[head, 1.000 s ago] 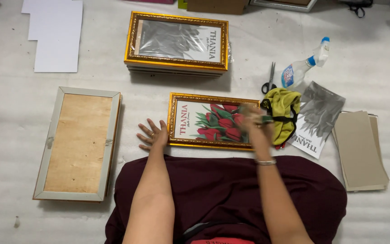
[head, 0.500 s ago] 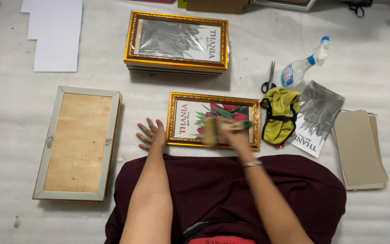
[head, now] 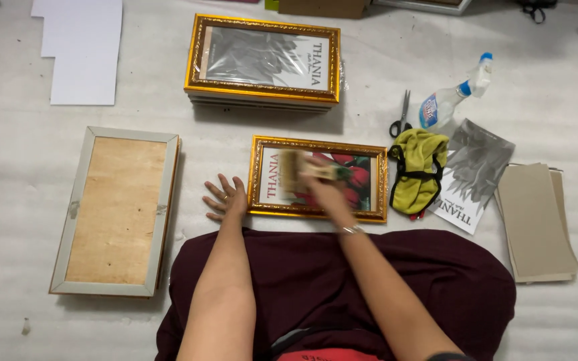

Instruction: Cleaning a picture frame using a brush and a cloth before assembly

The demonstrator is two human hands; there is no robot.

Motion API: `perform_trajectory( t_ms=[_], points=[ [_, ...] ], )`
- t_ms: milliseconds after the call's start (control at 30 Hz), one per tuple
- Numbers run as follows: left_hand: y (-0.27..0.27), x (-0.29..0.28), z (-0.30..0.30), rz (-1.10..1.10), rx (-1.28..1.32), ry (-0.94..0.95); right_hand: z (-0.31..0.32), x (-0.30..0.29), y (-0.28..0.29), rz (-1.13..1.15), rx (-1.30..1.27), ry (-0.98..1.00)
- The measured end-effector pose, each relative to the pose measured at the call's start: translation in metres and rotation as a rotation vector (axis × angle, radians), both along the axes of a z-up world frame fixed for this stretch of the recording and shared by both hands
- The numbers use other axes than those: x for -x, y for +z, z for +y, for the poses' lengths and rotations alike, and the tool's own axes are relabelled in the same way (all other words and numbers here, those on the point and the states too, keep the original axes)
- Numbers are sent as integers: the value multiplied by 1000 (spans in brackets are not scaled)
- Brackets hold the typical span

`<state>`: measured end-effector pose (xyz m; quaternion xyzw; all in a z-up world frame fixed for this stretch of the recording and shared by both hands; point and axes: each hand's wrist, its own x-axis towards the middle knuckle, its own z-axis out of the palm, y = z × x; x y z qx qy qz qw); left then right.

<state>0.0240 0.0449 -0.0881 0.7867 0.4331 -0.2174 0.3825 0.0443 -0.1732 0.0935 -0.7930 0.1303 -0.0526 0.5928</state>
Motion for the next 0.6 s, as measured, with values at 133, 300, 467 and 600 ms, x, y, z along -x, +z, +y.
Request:
perform_trajectory(
  t_ms=[133,300,467,600],
  points=[
    [-1,-2,1,-12,-4,0,48,-15,-24,423,-205,359],
    [-5,-1,2,3,-16,-27,3,-27,-24,682,348,388],
    [-10,-3,2,11,-22,-43,-80,-22,68,560,415,9],
    [-10,-4,1,29,-43,-41,-139,-31,42,324,486,-167]
  ],
)
